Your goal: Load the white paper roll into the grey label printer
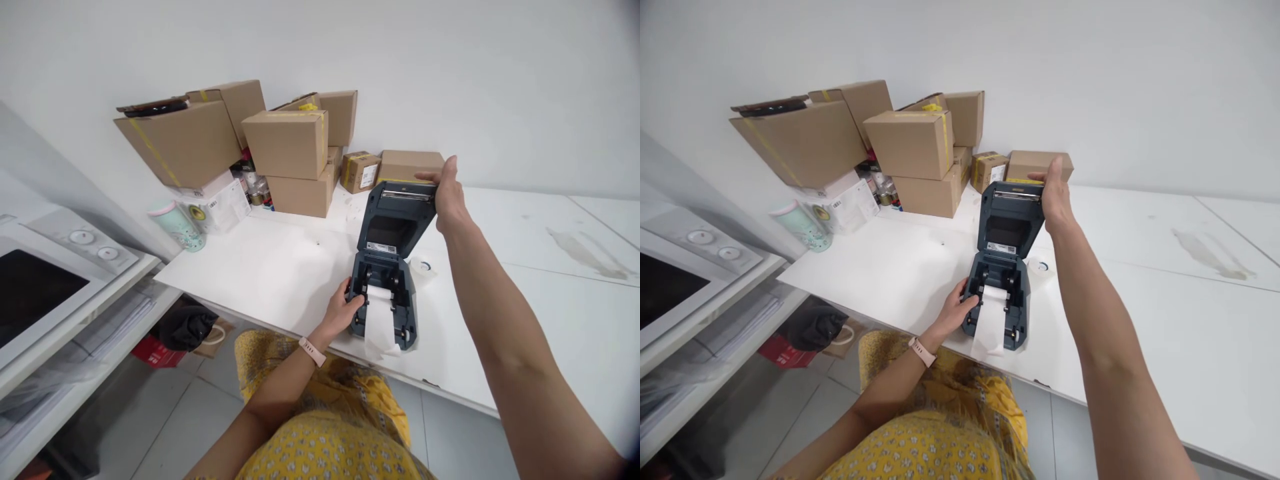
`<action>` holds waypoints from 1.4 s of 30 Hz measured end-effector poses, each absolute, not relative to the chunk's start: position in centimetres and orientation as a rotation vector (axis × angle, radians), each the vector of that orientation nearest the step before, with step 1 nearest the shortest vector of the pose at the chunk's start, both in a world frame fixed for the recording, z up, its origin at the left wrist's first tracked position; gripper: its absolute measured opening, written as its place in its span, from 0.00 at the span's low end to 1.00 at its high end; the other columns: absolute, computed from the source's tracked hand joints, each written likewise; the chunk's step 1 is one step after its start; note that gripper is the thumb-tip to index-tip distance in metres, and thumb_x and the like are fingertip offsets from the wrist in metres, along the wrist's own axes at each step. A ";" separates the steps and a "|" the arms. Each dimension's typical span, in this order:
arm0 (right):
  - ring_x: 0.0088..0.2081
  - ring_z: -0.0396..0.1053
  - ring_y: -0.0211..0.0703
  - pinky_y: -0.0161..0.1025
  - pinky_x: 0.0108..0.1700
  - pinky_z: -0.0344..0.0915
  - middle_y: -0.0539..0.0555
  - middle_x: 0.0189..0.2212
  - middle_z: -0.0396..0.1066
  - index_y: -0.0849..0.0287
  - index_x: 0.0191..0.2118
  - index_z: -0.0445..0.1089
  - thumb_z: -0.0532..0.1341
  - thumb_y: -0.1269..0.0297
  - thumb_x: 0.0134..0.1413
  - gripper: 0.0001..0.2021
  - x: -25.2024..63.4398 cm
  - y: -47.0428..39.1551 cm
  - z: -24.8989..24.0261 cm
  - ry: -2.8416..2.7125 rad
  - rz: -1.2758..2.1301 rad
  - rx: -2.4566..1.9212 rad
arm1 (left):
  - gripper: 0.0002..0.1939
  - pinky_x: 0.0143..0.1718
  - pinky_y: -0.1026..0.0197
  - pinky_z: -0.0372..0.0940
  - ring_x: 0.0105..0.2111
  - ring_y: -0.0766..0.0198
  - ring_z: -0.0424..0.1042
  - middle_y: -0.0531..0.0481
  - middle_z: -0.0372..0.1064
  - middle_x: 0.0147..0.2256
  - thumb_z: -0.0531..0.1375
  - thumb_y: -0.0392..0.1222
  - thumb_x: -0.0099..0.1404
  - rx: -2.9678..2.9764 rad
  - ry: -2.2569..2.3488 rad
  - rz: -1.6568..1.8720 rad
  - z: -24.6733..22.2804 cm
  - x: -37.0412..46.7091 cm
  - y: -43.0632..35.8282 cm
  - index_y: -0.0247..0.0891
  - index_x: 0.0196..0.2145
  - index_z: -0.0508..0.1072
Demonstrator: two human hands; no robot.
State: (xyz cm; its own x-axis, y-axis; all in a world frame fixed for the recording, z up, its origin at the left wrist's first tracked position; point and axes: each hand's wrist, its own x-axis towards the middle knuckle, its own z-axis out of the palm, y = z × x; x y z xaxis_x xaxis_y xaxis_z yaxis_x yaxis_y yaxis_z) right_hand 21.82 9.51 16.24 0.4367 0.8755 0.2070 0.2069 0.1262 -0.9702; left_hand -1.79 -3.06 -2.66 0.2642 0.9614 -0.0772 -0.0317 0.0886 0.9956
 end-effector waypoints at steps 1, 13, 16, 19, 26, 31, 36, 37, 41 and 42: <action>0.46 0.67 0.44 0.45 0.53 0.63 0.63 0.46 0.75 0.70 0.49 0.73 0.38 0.37 0.70 0.41 22.0 10.0 16.2 -1.038 0.663 -1.391 | 0.31 0.58 0.51 0.66 0.57 0.50 0.71 0.39 0.69 0.60 0.63 0.42 0.64 1.237 1.021 0.975 -2.8 -1.8 -3.1 0.37 0.64 0.65; 0.52 0.70 0.46 0.48 0.61 0.62 0.58 0.51 0.73 0.58 0.56 0.67 0.44 0.47 0.71 0.25 21.0 1.6 11.6 -1.163 0.232 -1.321 | 0.31 0.58 0.52 0.66 0.56 0.51 0.72 0.42 0.70 0.60 0.61 0.44 0.65 1.297 1.100 0.949 -3.3 -1.8 -3.0 0.39 0.65 0.64; 0.43 0.76 0.47 0.44 0.50 0.71 0.55 0.41 0.79 0.55 0.45 0.76 0.57 0.54 0.65 0.14 20.1 -0.9 7.8 -1.728 0.375 -1.480 | 0.30 0.57 0.53 0.67 0.55 0.52 0.73 0.43 0.72 0.59 0.58 0.43 0.66 1.352 1.176 0.910 -2.9 -1.7 -3.0 0.40 0.65 0.64; 0.51 0.76 0.50 0.44 0.54 0.70 0.57 0.51 0.78 0.55 0.50 0.76 0.53 0.65 0.64 0.16 19.0 -1.0 5.5 -2.242 0.375 -1.633 | 0.29 0.55 0.54 0.68 0.53 0.52 0.74 0.44 0.73 0.58 0.56 0.42 0.66 1.410 1.215 0.889 -2.3 -1.7 -3.1 0.41 0.65 0.65; 0.47 0.77 0.56 0.52 0.57 0.62 0.64 0.43 0.81 0.59 0.49 0.78 0.53 0.63 0.64 0.17 17.8 0.5 5.0 -2.693 0.326 -1.717 | 0.26 0.50 0.54 0.69 0.47 0.52 0.77 0.45 0.78 0.51 0.56 0.46 0.67 1.562 1.322 0.840 -1.0 -2.2 -3.6 0.42 0.62 0.69; 0.47 0.76 0.56 0.54 0.59 0.57 0.63 0.40 0.80 0.58 0.50 0.78 0.52 0.61 0.65 0.18 17.5 0.2 5.0 -2.823 0.374 -1.640 | 0.25 0.51 0.51 0.67 0.49 0.44 0.76 0.41 0.78 0.50 0.57 0.56 0.67 1.731 1.461 0.696 0.2 -2.1 -2.5 0.41 0.57 0.72; 0.48 0.74 0.60 0.58 0.59 0.57 0.65 0.42 0.79 0.60 0.51 0.77 0.53 0.59 0.64 0.19 17.6 0.4 5.0 -2.776 0.472 -1.618 | 0.25 0.52 0.48 0.66 0.49 0.40 0.76 0.37 0.78 0.48 0.58 0.53 0.67 1.825 1.518 0.567 1.1 -1.4 -1.1 0.39 0.57 0.71; 0.50 0.74 0.61 0.58 0.59 0.58 0.65 0.43 0.79 0.60 0.53 0.76 0.54 0.59 0.64 0.20 17.8 0.5 5.3 -2.758 0.499 -1.613 | 0.24 0.53 0.48 0.66 0.49 0.40 0.76 0.37 0.78 0.48 0.57 0.51 0.68 1.848 1.510 0.550 1.2 -1.4 -1.0 0.38 0.58 0.71; 0.55 0.72 0.57 0.53 0.58 0.66 0.61 0.53 0.76 0.55 0.62 0.69 0.55 0.52 0.64 0.25 20.3 -0.5 7.2 -2.579 0.705 -1.518 | 0.29 0.55 0.46 0.64 0.50 0.41 0.76 0.37 0.78 0.47 0.52 0.44 0.71 1.885 1.491 0.515 1.2 -1.6 -0.9 0.37 0.67 0.62; 0.56 0.71 0.57 0.51 0.58 0.67 0.60 0.55 0.75 0.54 0.62 0.68 0.56 0.49 0.64 0.26 21.3 -1.2 7.8 -2.450 0.797 -1.473 | 0.30 0.55 0.45 0.64 0.49 0.41 0.76 0.38 0.79 0.47 0.51 0.43 0.71 1.889 1.489 0.511 1.2 -1.7 -0.9 0.37 0.68 0.60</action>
